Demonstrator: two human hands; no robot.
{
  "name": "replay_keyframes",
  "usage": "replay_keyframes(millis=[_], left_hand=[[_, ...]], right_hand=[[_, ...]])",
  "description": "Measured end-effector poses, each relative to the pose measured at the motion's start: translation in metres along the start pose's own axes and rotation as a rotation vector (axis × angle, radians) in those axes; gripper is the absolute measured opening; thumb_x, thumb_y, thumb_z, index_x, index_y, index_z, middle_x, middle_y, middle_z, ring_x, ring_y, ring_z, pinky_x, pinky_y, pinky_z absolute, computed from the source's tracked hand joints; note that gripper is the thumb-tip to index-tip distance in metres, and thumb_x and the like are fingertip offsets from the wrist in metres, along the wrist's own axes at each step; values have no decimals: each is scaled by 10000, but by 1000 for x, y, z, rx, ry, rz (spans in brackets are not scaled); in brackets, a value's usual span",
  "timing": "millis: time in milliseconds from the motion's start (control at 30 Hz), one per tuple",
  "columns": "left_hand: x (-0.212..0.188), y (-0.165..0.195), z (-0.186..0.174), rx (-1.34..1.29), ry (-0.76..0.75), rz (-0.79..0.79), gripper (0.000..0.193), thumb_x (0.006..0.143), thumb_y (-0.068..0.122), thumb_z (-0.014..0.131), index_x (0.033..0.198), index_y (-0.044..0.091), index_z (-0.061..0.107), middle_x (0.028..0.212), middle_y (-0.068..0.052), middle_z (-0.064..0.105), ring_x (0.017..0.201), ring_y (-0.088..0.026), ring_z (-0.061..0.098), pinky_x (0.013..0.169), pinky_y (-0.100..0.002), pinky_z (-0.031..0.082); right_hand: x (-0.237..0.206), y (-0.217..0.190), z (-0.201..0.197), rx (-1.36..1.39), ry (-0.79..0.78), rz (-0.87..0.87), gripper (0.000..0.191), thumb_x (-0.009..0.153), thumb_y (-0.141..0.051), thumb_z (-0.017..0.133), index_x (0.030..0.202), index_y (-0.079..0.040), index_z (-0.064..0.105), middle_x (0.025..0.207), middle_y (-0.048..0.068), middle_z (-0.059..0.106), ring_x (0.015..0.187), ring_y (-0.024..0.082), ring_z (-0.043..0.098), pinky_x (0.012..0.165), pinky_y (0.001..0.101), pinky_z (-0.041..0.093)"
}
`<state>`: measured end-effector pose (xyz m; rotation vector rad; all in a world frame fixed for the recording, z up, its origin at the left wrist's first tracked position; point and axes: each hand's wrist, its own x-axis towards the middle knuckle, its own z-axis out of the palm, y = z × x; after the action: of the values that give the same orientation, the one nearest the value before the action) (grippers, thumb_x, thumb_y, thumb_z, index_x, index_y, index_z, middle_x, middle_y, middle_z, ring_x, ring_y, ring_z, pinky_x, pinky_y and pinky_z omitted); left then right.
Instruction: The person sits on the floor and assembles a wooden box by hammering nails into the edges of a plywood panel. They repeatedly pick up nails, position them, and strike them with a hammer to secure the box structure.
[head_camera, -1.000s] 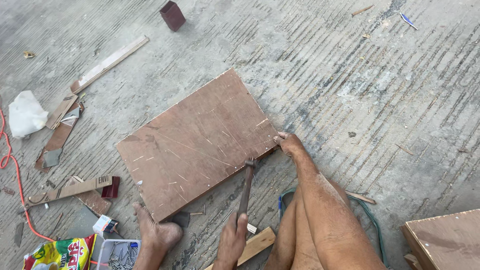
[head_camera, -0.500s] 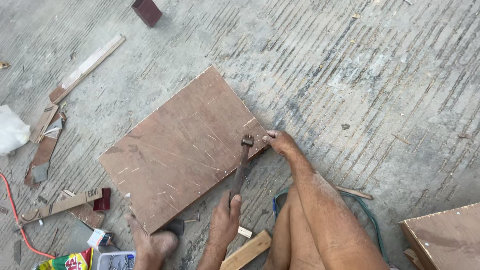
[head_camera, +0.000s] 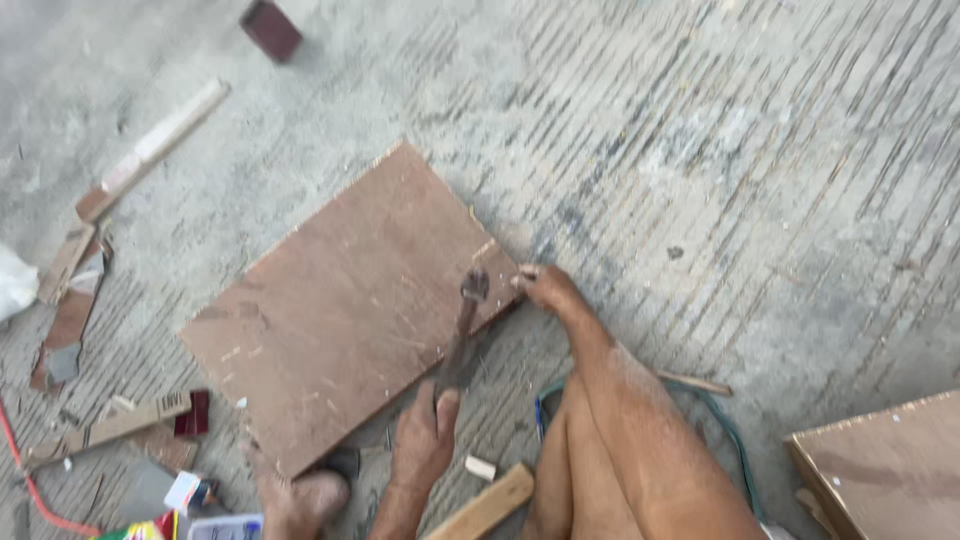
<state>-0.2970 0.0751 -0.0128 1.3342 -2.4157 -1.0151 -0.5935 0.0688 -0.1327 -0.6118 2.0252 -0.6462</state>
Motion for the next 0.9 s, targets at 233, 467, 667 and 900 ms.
replay_keyframes(millis=[233, 467, 667, 900], left_hand=[[-32, 11, -14, 213, 94, 251, 303, 992, 311, 468, 1104, 68, 611, 736, -146, 688, 643, -323, 711, 544, -475, 558], [15, 3, 7, 296, -11, -105, 418, 1037, 450, 530, 1069, 38, 591, 803, -219, 683, 792, -469, 670, 716, -571, 511], [-28, 16, -18, -64, 132, 48, 423, 970, 443, 505, 1072, 55, 640, 766, -223, 707, 743, -424, 700, 648, -527, 546], [-3, -9, 18, 260, -111, -156, 477, 991, 496, 519, 1117, 47, 618, 858, -282, 698, 855, -516, 656, 731, -606, 499]], right_hand=[[-1, -2, 1, 214, -33, 37, 518, 899, -432, 697, 1379, -239, 661, 1384, 66, 686, 1167, 273, 693, 1021, 438, 561], [-9, -1, -3, 154, -4, -35, 518, 927, -448, 723, 1381, -206, 666, 1444, 80, 607, 1279, 270, 569, 1106, 473, 424], [-4, -8, -10, 76, 35, -120, 543, 925, -450, 735, 1386, -174, 657, 1334, 112, 703, 1170, 270, 692, 1043, 422, 531], [-9, -3, 1, 107, 22, -27, 508, 881, -468, 726, 1331, -234, 705, 1338, 96, 688, 1190, 287, 671, 1036, 451, 515]])
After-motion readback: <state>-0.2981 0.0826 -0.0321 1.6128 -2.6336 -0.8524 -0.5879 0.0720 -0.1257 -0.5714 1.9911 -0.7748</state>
